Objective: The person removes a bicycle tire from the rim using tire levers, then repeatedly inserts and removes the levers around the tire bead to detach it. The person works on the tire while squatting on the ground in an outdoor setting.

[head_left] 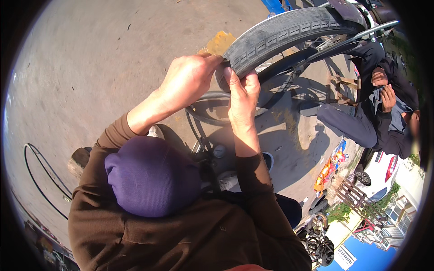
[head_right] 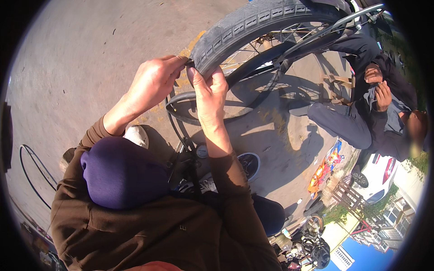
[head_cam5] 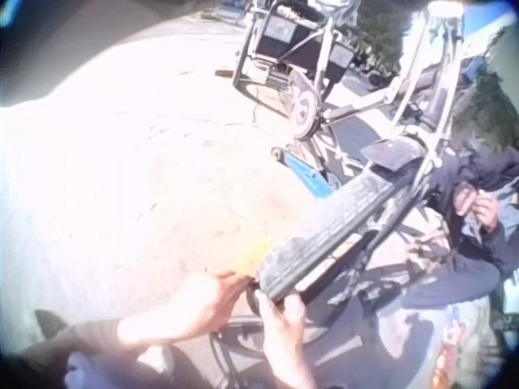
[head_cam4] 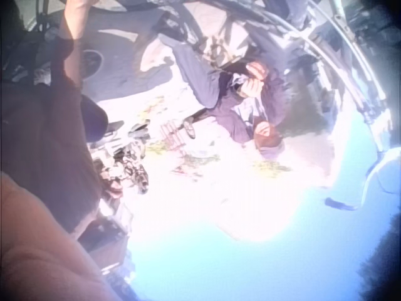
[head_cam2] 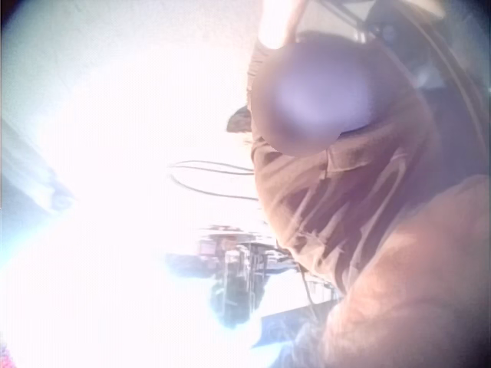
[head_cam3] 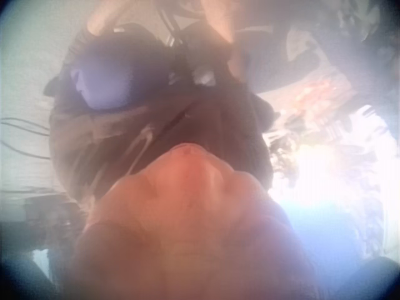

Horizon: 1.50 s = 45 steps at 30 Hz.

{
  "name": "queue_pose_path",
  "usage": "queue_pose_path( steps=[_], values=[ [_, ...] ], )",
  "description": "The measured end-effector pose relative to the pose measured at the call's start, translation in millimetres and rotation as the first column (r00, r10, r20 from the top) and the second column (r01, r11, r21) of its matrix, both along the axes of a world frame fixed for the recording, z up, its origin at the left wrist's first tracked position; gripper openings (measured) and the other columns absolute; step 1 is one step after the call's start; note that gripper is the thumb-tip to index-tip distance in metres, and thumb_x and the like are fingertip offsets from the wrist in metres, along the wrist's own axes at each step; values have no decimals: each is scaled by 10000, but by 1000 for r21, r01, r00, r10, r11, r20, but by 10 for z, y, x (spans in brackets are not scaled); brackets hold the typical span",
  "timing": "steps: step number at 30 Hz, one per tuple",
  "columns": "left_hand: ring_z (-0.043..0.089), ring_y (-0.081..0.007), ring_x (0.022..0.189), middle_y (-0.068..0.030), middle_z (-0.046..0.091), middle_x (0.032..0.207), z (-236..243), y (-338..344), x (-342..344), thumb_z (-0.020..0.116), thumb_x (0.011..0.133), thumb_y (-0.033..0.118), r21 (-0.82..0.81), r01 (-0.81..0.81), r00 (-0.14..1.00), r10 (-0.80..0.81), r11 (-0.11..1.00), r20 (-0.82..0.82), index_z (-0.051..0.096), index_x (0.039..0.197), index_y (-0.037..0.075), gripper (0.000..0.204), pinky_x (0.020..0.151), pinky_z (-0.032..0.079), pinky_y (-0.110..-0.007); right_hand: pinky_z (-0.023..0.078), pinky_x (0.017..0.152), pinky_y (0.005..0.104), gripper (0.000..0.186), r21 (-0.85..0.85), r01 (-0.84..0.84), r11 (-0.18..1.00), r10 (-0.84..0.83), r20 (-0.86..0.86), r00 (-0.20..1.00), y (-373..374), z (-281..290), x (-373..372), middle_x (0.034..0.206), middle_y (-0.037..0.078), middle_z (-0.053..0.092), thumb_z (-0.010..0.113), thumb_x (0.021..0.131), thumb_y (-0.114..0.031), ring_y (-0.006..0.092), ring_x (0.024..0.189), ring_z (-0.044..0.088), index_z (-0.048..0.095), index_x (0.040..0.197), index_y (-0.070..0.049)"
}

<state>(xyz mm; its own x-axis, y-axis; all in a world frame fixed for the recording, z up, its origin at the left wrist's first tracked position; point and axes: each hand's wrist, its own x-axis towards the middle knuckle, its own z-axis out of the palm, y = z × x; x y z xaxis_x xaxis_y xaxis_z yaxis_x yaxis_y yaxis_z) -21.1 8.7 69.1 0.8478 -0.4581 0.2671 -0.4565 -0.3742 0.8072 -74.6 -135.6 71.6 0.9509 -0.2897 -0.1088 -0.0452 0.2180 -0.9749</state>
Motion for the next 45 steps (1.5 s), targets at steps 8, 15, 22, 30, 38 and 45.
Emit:
queue_pose_path(
  steps=[8, 15, 22, 30, 38, 45],
  values=[
    [658, -400, 752, -225, 652, 818, 68, -205, -126, 530, 864, 88, 293, 139, 989, -117, 946, -93, 570, 939, -34, 149, 628, 528, -474, 460, 834, 273, 231, -133, 134, 982, -124, 82, 989, 23, -188, -258, 1040, 68, 612, 620, 952, -56, 113, 932, 554, 510, 1142, 17],
    [623, -436, 892, -257, 655, 922, -88, -129, -12, 488, 921, 139, 175, 189, 917, -110, 966, -384, 622, 1027, -22, 234, 744, 497, -470, 506, 775, 314, 328, -308, 78, 948, -48, 104, 993, 26, -509, -258, 1005, 102, 569, 625, 872, 55, 184, 899, 616, 470, 1155, 1],
    [645, -262, 846, -203, 682, 916, -78, -126, -55, 516, 947, 135, 137, 178, 815, -68, 974, -575, 631, 1121, -32, 267, 794, 489, -368, 500, 781, 301, 246, -407, 99, 908, -66, 94, 993, -20, -595, -306, 970, 88, 596, 636, 868, 37, 162, 869, 622, 521, 1082, 2],
    [443, -85, 713, 13, 522, 761, -69, -154, -96, 523, 950, 89, 74, 63, 675, 12, 995, -738, 639, 1095, -67, 242, 646, 392, -247, 513, 750, 336, 271, -465, 140, 874, -92, 125, 988, -93, -608, -312, 975, 114, 595, 712, 785, 21, 266, 860, 648, 586, 1025, 15],
    [376, -30, 617, 54, 473, 725, -168, -52, -38, 532, 972, 129, -91, 56, 545, -107, 994, -832, 642, 1088, -25, 222, 542, 301, -199, 509, 750, 341, 252, -459, 148, 876, -101, 124, 987, -88, -590, -299, 965, 117, 600, 719, 766, 26, 279, 858, 638, 610, 993, 9],
    [344, -22, 567, 61, 482, 709, -205, -32, 64, 553, 959, 121, -272, -5, 302, -257, 962, -918, 634, 1049, -16, 183, 510, 289, -200, 498, 749, 365, 251, -434, 161, 886, -111, 138, 984, -91, -630, -310, 940, 129, 581, 687, 748, 43, 312, 863, 614, 605, 982, 1]
  ],
)
